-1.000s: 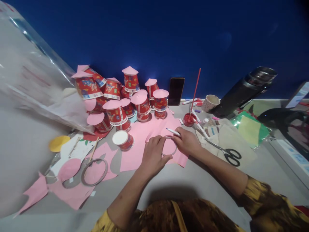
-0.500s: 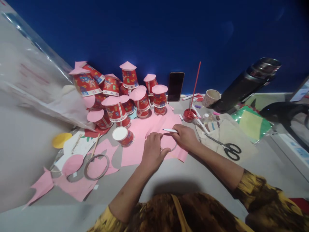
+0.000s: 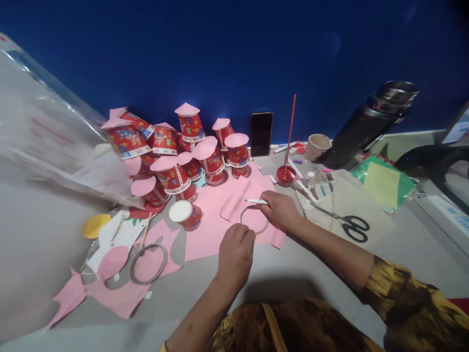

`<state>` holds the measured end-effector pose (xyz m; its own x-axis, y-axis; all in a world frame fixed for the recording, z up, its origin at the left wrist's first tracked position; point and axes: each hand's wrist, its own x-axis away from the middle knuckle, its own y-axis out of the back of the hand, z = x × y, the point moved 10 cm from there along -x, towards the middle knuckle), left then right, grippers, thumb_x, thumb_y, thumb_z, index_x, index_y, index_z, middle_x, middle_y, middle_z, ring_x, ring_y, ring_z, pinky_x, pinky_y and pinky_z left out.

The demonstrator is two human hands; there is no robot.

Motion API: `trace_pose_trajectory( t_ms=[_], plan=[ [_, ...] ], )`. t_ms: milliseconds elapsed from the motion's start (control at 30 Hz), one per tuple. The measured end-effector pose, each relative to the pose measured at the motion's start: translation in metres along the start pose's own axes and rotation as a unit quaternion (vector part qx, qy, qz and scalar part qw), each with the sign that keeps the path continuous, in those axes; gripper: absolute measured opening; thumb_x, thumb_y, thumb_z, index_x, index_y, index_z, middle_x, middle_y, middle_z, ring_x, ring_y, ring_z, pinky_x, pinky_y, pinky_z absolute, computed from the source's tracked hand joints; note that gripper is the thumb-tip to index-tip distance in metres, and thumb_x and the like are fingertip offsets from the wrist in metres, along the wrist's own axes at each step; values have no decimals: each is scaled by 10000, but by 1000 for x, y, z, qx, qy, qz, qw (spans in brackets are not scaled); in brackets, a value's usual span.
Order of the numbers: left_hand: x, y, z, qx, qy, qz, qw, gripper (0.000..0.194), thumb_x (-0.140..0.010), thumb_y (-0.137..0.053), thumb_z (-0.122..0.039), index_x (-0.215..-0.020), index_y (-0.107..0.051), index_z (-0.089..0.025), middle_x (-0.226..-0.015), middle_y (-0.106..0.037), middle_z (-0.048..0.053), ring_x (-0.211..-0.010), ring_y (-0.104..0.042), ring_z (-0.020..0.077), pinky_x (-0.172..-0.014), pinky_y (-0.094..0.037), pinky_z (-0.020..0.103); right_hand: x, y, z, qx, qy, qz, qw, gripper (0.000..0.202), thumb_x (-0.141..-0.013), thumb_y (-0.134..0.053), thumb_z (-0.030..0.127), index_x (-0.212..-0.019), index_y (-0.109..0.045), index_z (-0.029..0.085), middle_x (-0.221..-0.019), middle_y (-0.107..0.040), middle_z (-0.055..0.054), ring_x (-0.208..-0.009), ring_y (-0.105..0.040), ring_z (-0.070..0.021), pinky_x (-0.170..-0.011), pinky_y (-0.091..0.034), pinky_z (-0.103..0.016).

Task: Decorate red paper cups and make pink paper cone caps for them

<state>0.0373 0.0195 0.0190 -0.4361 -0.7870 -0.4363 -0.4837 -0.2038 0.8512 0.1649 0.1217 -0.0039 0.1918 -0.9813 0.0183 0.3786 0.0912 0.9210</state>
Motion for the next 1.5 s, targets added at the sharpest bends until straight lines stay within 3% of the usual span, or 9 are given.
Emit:
trace_pose_trajectory(
  t_ms=[200,367,533,667,833,967,1133,1367,1500],
  plan=[
    [18,0,-14,-52,-33,2,998,267,-972,-568,-123,-1225,-653,-132,-1173,-701,159,-1161,-630,317,-979,-575,462,2,0,-1,-13,-4,-1,1000,187,-1033,-615,351,-966,-707,202,-1000,-771,-70,-828,-660,-215,-634,-274,-308],
    [25,-5,-16,-65,-38,9,997,336,-959,-641,-219,-1281,-638,-125,-1217,-700,180,-1197,-646,349,-992,-585,494,1,0,0,-41,10,-14,999,189,-1022,-612,359,-976,-703,200,-1000,-765,-78,-849,-669,-227,-671,-352,-297],
    [24,-8,-13,-63,-33,12,997,392,-957,-663,-263,-1320,-624,-120,-1217,-701,185,-1197,-652,352,-980,-585,497,10,20,-4,-107,50,-51,992,268,-1001,-557,276,-1237,-634,176,-1209,-733,-125,-1067,-678,-252,-876,-482,-325],
    [23,-10,-13,-58,-38,24,997,400,-961,-667,-302,-1314,-625,-118,-1218,-699,190,-1200,-643,355,-966,-582,511,31,44,-13,-211,55,-52,975,415,-1004,-517,299,-1403,-547,186,-917,-742,-43,-764,-672,-214,-715,-498,-318],
    [22,-6,-14,-65,-25,19,997,405,-953,-687,-333,-1302,-637,-134,-1201,-714,170,-1184,-637,362,-1021,-530,564,46,45,-6,-333,18,45,942,189,-947,-617,343,-1049,-704,210,-889,-761,-23,-767,-714,-188,-693,-550,-277],
    [23,-5,-14,-70,-15,24,997,422,-949,-699,-345,-1316,-635,-146,-1214,-723,155,-1184,-638,355,-1049,-489,577,48,36,11,-395,28,114,911,291,-883,-698,338,-1131,-752,197,-1052,-804,-58,-953,-764,-230,-817,-607,-303],
    [23,-4,-14,-68,-15,31,997,406,-978,-658,-347,-1326,-625,-140,-1243,-710,161,-1211,-632,341,-1061,-478,566,43,36,15,-385,49,58,920,258,-925,-689,380,-1062,-828,212,-1122,-824,-81,-1073,-762,-266,-974,-588,-351],
    [20,-6,-12,-51,-3,59,997,395,-991,-636,-365,-1317,-620,-144,-1225,-686,177,-1199,-638,344,-1039,-502,548,38,13,14,-458,5,66,886,296,-901,-712,435,-1022,-792,178,-925,-823,-85,-782,-767,-217,-731,-615,-334],
    [21,-6,-13,-58,-5,55,997,384,-992,-634,-354,-1317,-617,-149,-1229,-699,167,-1210,-634,342,-1065,-484,561,33,14,18,-436,3,43,899,269,-882,-694,415,-962,-767,168,-772,-777,-48,-666,-699,-185,-604,-538,-280]
  ],
)
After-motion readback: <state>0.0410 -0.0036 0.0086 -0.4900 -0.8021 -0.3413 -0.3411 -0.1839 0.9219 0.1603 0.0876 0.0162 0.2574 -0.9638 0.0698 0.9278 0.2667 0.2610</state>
